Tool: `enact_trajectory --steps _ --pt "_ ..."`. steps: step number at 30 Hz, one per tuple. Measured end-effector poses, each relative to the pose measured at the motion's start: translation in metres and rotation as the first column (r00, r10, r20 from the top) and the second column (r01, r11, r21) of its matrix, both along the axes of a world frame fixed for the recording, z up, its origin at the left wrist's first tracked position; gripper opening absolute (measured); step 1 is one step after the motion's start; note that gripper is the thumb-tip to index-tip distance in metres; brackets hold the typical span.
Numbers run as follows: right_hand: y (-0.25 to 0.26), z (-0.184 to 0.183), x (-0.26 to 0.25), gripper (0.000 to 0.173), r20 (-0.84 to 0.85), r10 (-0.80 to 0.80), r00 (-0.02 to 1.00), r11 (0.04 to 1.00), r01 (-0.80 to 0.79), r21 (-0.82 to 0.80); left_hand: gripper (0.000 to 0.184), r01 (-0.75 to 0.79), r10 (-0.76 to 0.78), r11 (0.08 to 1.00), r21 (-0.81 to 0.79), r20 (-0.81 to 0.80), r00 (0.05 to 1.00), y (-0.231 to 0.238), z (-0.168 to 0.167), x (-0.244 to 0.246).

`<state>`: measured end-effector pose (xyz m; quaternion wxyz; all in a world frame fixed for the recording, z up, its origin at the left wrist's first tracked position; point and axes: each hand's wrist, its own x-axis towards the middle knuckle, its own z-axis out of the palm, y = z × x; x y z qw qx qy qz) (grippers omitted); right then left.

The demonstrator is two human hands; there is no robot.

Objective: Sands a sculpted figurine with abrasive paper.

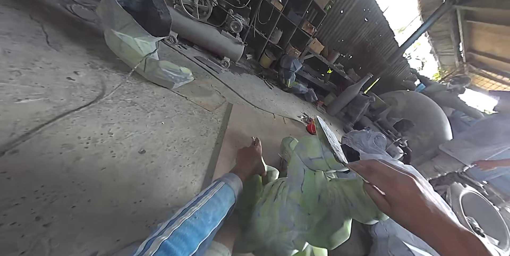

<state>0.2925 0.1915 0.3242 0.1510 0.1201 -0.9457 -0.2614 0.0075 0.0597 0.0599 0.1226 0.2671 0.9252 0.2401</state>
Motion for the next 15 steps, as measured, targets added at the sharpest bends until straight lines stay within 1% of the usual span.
enact_trajectory --steps 2,4,7,9,11,15 --pt "0.010 0.008 -0.004 0.037 -0.011 0.034 0.999 0.999 -0.034 0.034 0.136 -0.009 0.009 1.000 -0.009 0.006 1.000 -0.002 0.000 0.000" --pt "0.016 0.018 -0.012 0.039 -0.039 0.068 0.997 0.998 -0.068 0.014 0.135 -0.022 0.023 1.000 -0.008 0.024 0.999 -0.002 0.000 -0.001" --pt "0.005 0.033 -0.036 0.043 -0.055 0.101 0.993 0.995 -0.101 -0.001 0.135 -0.018 0.019 0.999 -0.026 0.034 0.999 0.002 0.000 -0.002" --pt "-0.008 0.041 -0.058 0.044 -0.018 0.115 0.993 0.993 -0.114 0.020 0.134 -0.013 0.014 0.999 -0.031 0.024 1.000 0.004 0.000 -0.001" --pt "-0.019 0.046 -0.081 0.043 0.062 0.079 0.995 0.995 -0.082 0.056 0.133 -0.014 0.015 0.999 -0.033 0.020 1.000 0.006 0.002 0.001" --pt "-0.029 0.048 -0.122 0.038 0.193 -0.044 0.980 0.975 0.001 0.221 0.137 -0.014 0.015 0.999 -0.042 0.030 0.999 0.008 0.006 0.005"
